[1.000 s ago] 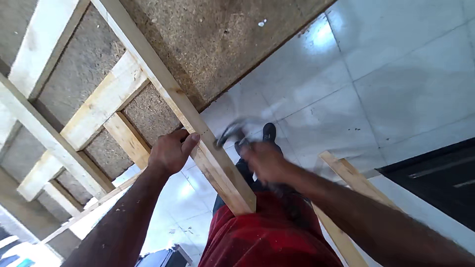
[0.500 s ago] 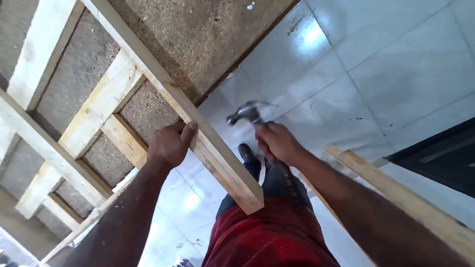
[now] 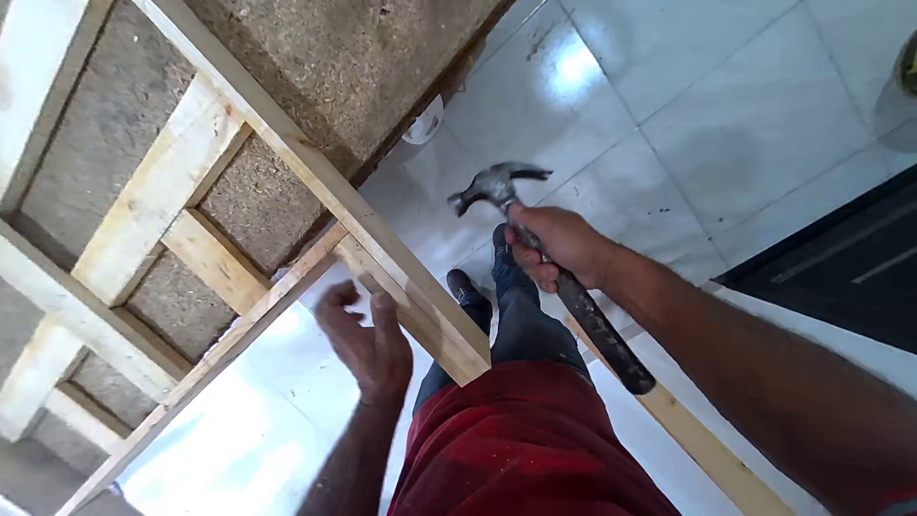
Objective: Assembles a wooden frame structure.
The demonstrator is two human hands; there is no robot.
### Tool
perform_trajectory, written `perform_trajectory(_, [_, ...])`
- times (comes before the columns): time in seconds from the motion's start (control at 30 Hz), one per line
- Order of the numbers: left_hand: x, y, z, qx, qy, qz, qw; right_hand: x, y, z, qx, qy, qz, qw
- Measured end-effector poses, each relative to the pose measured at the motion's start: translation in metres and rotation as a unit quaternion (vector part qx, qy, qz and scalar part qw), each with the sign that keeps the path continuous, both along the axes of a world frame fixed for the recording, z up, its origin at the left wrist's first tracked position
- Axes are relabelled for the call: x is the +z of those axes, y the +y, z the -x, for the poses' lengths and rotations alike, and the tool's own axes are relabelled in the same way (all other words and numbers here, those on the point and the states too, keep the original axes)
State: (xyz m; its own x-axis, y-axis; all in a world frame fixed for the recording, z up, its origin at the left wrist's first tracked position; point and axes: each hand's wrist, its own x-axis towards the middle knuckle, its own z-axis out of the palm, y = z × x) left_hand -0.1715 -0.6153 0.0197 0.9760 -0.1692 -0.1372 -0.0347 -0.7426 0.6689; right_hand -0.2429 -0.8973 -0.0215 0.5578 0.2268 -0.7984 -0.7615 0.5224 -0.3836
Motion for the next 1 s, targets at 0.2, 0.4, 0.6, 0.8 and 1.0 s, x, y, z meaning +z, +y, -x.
perform_trajectory(0.2, [-0.011, -0.044, 0.002, 0.302, 0.332, 0.216, 0.867, -0.014, 0.017, 0.018, 0.137, 0.035, -0.157, 0.977])
perform_trajectory(0.4, [-0.015, -0.053, 0.004, 0.321, 0.275, 0.176, 0.889, -0.027, 0.021, 0.024, -0.033, 0.054, -0.143, 0.988])
perform_trajectory(0.6, [-0.020, -0.049, 0.005, 0.301, 0.269, 0.205, 0.891, -0.026, 0.024, 0.042, 0.036, 0.023, -0.163, 0.986])
perform_trajectory(0.8, [-0.021, -0.053, 0.003, 0.294, 0.257, 0.204, 0.898, -0.008, 0.054, 0.041, 0.025, 0.005, -0.139, 0.990])
perform_trajectory(1.0, [-0.021, -0.049, 0.004, 0.305, 0.261, 0.181, 0.898, -0.020, 0.031, 0.044, -0.098, 0.000, -0.079, 0.992])
